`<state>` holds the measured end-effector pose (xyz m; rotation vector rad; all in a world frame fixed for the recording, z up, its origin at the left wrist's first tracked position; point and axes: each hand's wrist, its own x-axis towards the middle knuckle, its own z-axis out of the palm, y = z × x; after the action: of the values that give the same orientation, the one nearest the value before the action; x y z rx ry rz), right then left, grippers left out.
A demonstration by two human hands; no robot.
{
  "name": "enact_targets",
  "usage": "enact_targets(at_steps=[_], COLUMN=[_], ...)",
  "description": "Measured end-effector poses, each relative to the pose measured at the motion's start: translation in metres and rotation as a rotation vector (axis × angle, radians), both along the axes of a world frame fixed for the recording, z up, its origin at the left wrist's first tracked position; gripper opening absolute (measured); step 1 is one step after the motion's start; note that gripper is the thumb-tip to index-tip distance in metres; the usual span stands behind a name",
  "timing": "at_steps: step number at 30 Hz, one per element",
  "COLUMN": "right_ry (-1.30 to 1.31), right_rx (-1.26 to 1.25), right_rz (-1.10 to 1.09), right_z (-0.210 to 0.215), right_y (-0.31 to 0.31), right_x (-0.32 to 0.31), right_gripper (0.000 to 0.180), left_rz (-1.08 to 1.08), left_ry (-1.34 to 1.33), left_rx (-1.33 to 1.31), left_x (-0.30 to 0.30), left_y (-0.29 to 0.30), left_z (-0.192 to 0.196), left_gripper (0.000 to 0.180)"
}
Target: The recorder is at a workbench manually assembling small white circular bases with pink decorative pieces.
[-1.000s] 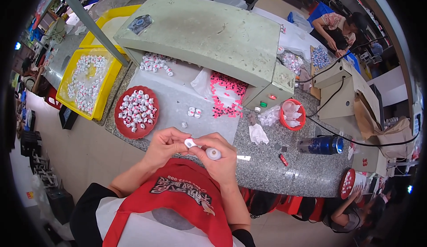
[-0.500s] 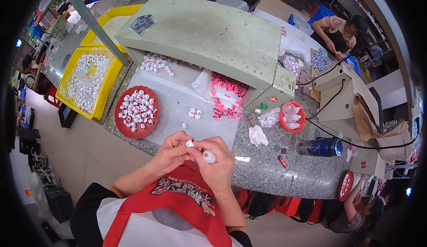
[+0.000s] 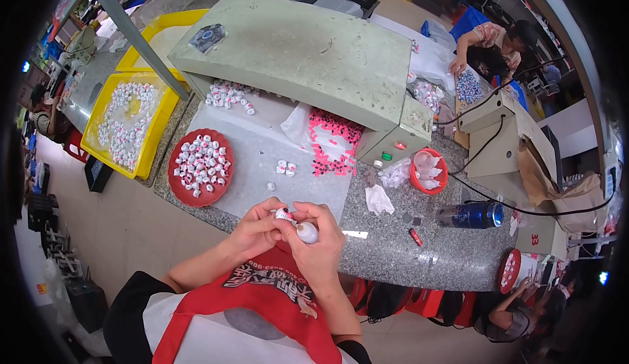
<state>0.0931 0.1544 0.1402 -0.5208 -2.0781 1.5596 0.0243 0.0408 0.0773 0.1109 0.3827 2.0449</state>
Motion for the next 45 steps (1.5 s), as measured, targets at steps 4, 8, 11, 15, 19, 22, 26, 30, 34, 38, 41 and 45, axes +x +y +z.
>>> enact_targets(at_steps=[4, 8, 11, 15, 19, 22, 26, 30, 34, 38, 41, 45], right_ry=[0.016, 0.067, 0.079, 0.189, 0.32, 0.276, 0.292, 0.231, 0.164, -0.178, -0.346, -0.37], right_rx=[-0.019, 0.062, -0.125, -0.799, -1.081, -1.049, -1.028, -1.047, -1.175, -0.993, -0.763, -0.662], right_rz=[-0.007, 0.073, 0.118, 0.184, 0.229, 0.149, 0.271, 0.311, 0.183, 0.158, 0.077, 0.023], right_z=[-0.001, -0.002, -0.01, -0.027, -0.041, -0.042, -0.044, -0.049, -0.084, -0.14, -0.144, -0.143], right_y=[-0.001, 0.005, 0.006, 0.008, 0.005, 0.003, 0.006, 0.003, -0.014, -0.024, -0.03, -0.006], right_x=[-0.001, -0.003, 0.002, 0.008, 0.007, 0.008, 0.006, 0.002, -0.008, -0.028, -0.043, -0.038], right_gripper=[0.028, 0.022, 0.017, 0.012, 0.013, 0.017, 0.017, 0.016, 0.013, 0.015, 0.019, 0.022], left_rz=[0.014, 0.057, 0.13, 0.136, 0.216, 0.236, 0.264, 0.246, 0.141, 0.24, 0.556, 0.647], left_ry=[0.01, 0.089, 0.431, 0.56, 0.61, 0.77, 0.839, 0.774, 0.521, 0.489, 0.878, 1.352], left_rx=[-0.033, -0.146, -0.293, -0.388, -0.473, -0.511, -0.487, -0.481, -0.581, -0.85, -1.279, -1.775], left_x=[0.0, -0.004, -0.005, -0.001, 0.004, 0.005, 0.002, 0.0, -0.012, -0.024, -0.075, -0.108], left_y=[0.0, 0.0, -0.006, -0.006, 0.001, -0.001, -0.002, -0.008, -0.018, -0.044, -0.086, -0.058], left_z=[0.004, 0.019, 0.019, 0.032, 0.041, 0.038, 0.037, 0.033, -0.001, -0.071, -0.122, -0.106], left_gripper=[0.02, 0.022, 0.021, 0.021, 0.024, 0.026, 0.025, 0.022, 0.016, 0.012, 0.026, 0.038])
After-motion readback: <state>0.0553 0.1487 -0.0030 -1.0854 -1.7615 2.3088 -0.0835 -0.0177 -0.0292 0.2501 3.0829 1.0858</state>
